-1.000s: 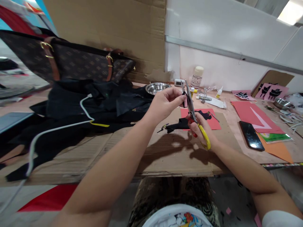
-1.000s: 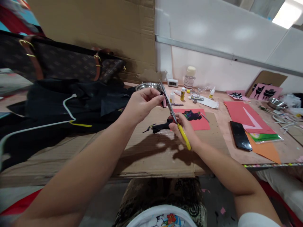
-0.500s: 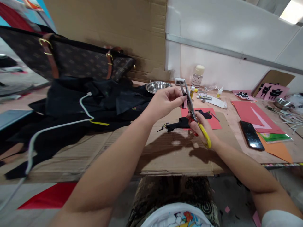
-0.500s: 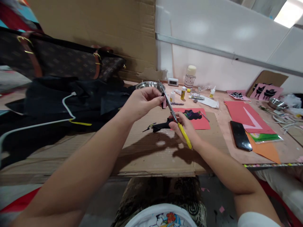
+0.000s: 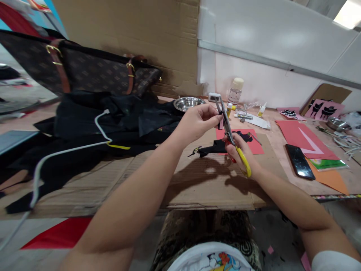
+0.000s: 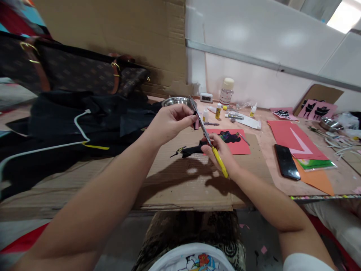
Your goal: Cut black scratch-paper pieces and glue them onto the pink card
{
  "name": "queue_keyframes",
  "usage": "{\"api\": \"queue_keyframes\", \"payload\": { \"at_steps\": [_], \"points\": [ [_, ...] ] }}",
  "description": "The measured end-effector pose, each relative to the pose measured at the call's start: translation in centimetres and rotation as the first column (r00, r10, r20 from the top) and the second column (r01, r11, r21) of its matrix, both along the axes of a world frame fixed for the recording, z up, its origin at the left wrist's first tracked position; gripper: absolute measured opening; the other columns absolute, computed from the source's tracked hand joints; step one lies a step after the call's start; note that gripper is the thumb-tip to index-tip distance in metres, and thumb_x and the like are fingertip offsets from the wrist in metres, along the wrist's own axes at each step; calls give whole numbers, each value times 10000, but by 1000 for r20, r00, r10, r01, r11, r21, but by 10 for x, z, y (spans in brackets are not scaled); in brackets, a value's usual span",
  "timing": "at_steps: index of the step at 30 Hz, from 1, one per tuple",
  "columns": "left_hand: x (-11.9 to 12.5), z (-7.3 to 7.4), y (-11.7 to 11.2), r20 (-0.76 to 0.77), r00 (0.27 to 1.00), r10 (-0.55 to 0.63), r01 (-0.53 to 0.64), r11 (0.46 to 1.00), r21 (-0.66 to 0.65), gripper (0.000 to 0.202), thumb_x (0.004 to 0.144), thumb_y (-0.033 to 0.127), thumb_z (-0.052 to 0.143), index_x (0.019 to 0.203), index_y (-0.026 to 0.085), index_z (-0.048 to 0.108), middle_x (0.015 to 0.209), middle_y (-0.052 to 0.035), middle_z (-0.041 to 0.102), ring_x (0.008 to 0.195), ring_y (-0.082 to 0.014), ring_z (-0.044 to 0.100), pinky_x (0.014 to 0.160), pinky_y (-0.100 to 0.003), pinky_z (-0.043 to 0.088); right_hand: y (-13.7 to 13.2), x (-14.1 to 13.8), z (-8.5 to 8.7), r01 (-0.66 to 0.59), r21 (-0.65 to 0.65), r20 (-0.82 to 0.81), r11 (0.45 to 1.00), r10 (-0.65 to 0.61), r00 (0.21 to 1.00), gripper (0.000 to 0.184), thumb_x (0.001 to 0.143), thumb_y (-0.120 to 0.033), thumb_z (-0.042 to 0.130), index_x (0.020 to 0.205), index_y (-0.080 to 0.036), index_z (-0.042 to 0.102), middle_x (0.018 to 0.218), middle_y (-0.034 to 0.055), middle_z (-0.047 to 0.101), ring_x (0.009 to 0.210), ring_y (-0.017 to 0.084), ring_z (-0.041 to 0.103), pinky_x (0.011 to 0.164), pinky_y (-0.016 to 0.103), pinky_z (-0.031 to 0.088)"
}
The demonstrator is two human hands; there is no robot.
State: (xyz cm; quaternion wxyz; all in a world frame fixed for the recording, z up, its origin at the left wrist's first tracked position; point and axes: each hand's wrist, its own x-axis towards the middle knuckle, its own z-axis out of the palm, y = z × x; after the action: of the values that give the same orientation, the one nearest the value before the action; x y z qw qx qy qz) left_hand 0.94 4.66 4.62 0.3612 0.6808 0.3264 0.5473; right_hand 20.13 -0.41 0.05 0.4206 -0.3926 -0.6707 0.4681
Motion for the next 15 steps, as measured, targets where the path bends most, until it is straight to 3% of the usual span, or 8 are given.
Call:
{"api": "queue_keyframes", "payload": {
  "at_steps": [5,15],
  "points": [
    [1,-1,0,4,1000,10,-10,1000,-9,160,833,255,711,716,189,622,721,-14,701,682,-125,641,692,-255,519,0,-1,0,5,9,-6,1000,-4,1000,524,844,-677,673,1060,-220,536,882,6,540,677,131,482,541,267,390],
    [2,1,-2,0,1000,12,-12,999,-32,164,826,273,698,726,182,606,722,-5,689,693,-121,631,714,-259,519,-1,-2,1,21,15,-11,1000,-21,1000,445,854,-596,693,1041,-223,538,910,8,564,711,134,506,591,274,406]
  ]
}}
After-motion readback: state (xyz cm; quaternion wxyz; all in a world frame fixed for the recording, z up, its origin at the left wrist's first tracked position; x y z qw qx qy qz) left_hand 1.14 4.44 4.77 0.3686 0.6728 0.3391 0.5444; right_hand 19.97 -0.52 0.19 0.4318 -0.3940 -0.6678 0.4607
